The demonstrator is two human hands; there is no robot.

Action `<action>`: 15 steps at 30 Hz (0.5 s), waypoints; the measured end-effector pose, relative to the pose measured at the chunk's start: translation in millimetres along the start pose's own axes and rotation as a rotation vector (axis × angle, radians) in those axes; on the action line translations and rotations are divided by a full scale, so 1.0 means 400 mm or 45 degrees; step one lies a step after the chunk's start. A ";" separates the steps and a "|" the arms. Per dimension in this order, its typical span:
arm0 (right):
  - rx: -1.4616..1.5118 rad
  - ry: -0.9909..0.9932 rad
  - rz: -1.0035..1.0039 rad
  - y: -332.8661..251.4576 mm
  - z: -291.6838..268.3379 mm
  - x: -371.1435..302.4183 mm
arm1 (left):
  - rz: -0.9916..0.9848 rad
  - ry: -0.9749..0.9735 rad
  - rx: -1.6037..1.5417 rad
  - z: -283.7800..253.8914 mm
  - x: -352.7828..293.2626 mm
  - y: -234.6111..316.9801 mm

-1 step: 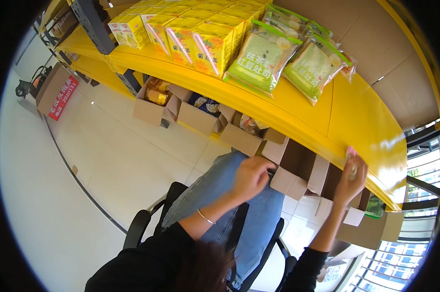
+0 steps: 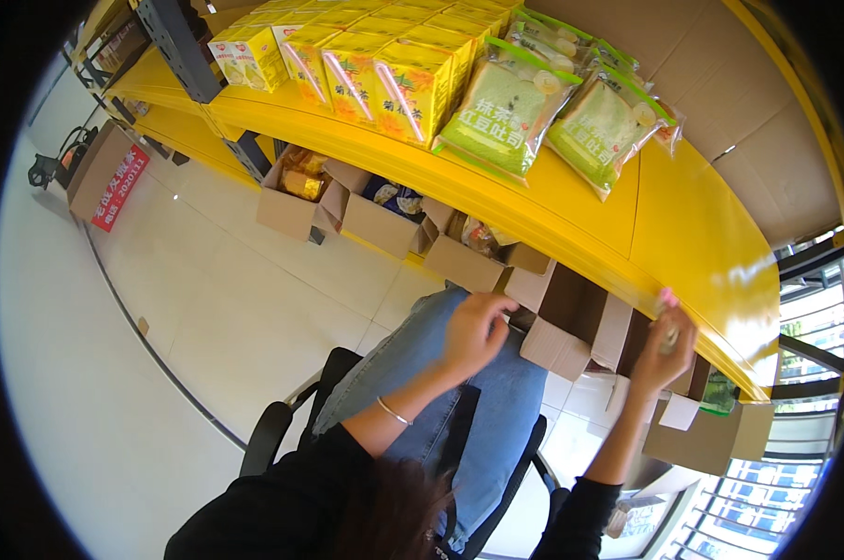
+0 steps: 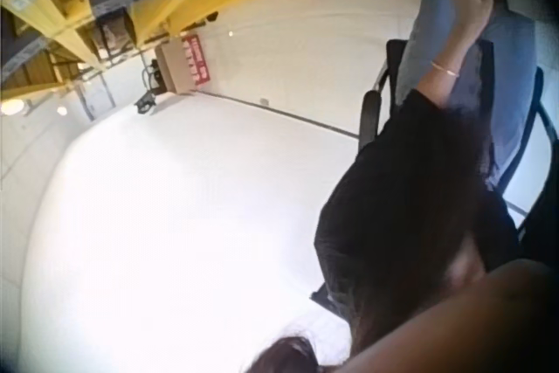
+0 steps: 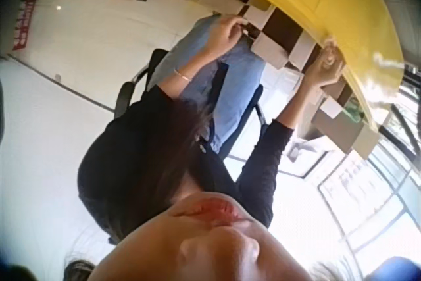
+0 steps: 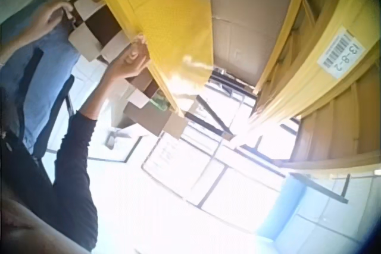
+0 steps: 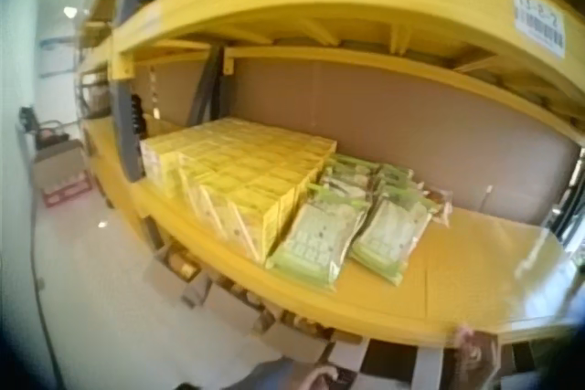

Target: The person arranges packaged food items on a yellow shelf. They pick up individual packages from a lower area, place them on the shelf, and use a small white tool to press or smooth the packaging before stacking them in neat rows.

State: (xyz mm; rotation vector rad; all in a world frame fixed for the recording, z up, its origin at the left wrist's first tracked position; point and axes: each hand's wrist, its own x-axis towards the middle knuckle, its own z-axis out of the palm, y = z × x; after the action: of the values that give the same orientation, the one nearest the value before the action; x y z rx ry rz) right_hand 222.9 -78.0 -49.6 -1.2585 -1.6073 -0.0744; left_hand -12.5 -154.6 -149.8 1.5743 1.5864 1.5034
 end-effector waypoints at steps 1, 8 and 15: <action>0.209 -0.009 0.167 -0.032 0.022 -0.054 | -0.182 0.026 -0.221 0.000 0.003 -0.045; 0.309 -0.683 0.123 -0.166 0.264 -0.159 | -0.844 0.133 -1.075 -0.004 0.139 -0.128; 0.277 -0.927 0.108 -0.046 0.444 -0.099 | -1.039 0.166 -1.199 0.041 0.249 -0.114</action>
State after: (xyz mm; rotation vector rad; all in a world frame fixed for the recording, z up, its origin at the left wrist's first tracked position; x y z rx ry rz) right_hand 86.7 -8.0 -149.7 -1.2481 -2.0929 0.6648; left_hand -41.9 -48.3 -158.8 0.2578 1.0567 1.4903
